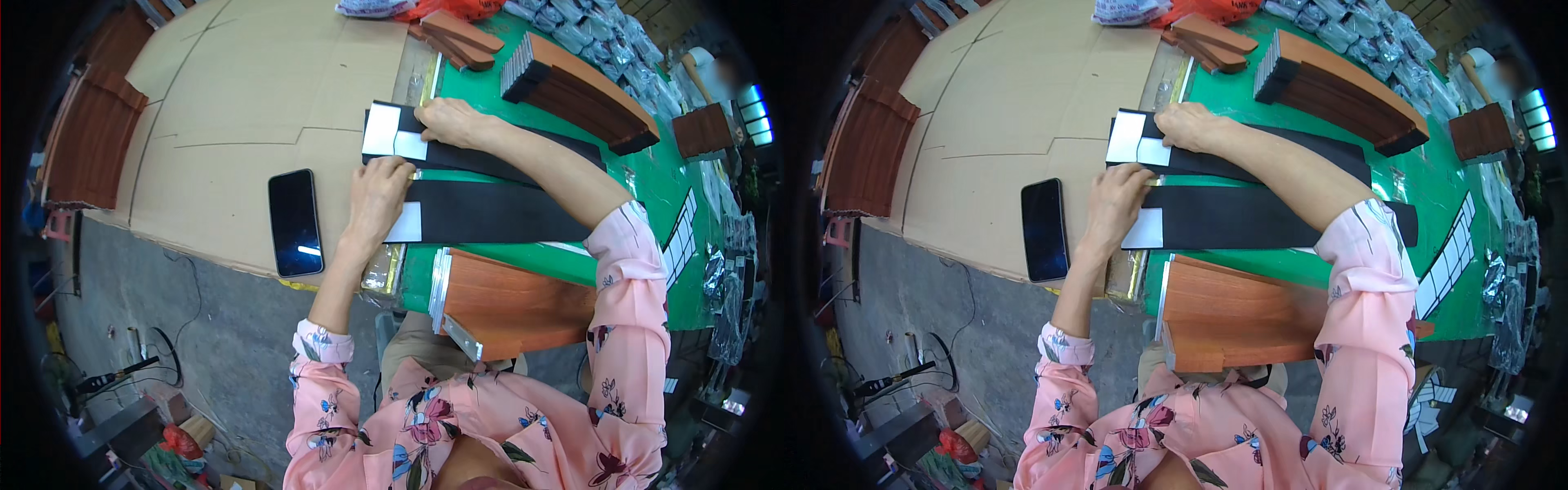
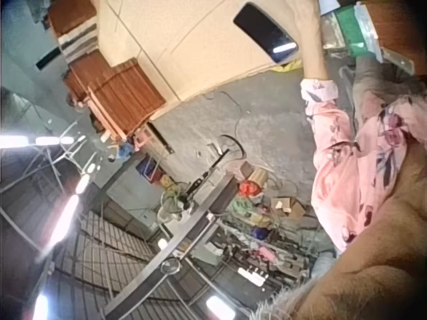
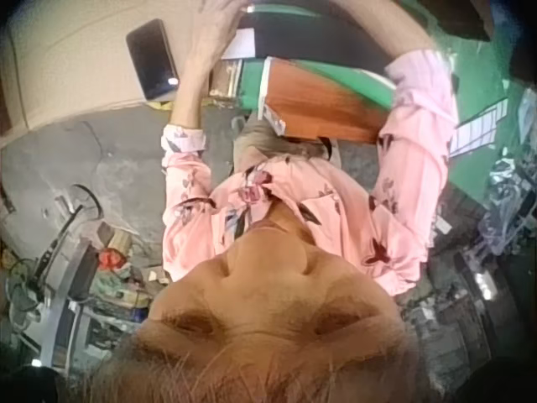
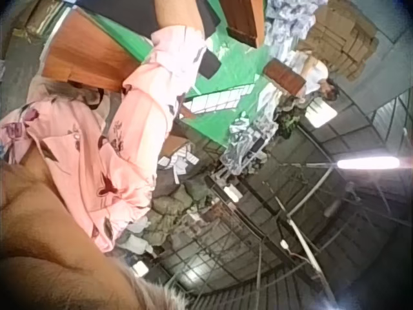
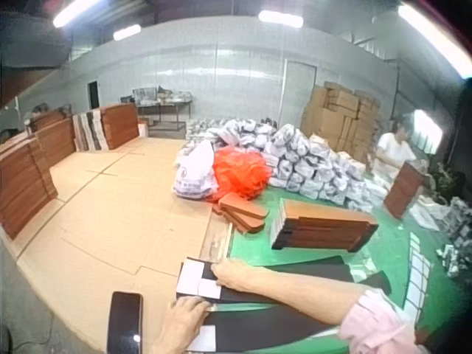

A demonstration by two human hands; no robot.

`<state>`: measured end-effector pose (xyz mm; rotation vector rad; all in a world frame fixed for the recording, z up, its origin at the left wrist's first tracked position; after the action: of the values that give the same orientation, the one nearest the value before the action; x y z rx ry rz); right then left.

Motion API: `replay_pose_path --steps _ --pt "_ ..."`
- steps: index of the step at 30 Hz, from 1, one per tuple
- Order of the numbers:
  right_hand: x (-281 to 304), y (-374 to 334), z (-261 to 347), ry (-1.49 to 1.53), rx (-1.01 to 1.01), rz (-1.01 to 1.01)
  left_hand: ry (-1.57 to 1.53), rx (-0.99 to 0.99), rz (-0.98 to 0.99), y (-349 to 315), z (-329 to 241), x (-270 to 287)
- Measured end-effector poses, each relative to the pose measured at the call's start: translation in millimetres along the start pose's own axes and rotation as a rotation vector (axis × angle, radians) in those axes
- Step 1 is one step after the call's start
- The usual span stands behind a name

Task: Applying black adhesive protective pads to the bottom of wooden furniture legs.

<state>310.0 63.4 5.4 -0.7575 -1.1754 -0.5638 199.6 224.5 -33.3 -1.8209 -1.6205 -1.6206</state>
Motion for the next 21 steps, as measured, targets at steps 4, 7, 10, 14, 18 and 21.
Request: replay_pose_path --steps 4,7,10,14,18,21 --pt "-15.5 14.5 -3.6 -0.013 0.03 -0.12 -0.129 0.033 0.162 -18.1 6.0 11.2" --pt "-21.7 20.5 -7.9 -0.019 0.091 -0.145 0.016 -0.07 0.172 -20.4 5.2 6.2" --pt "-24.8 22.0 -7.2 -0.086 0.151 -0.16 0.137 -0.188 0.146 -18.3 11.7 -5.7" --pt "-32.6 18.7 -3.6 -0.159 0.199 -0.228 0.292 -0.334 0.141 -14.9 10.0 -17.0" --pt "-28.0 16.6 -0.1 -0.219 0.261 -0.225 0.402 -0.367 0.196 -18.3 9.1 -17.4" --pt "-31.5 19.1 -12.9 -0.157 0.216 -0.25 0.436 -0.421 0.152 -18.5 8.1 -19.9"
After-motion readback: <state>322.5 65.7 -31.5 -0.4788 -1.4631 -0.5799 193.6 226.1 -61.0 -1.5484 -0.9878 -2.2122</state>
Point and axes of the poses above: each hand's wrist, its own y-axis towards the middle knuckle, its own x-axis out of the back of the hand, z = x × y, the point moved 1 cm from there along y, towards the middle knuckle, and after that the axes turned 5 degrees about y, right-handed, at the moved point
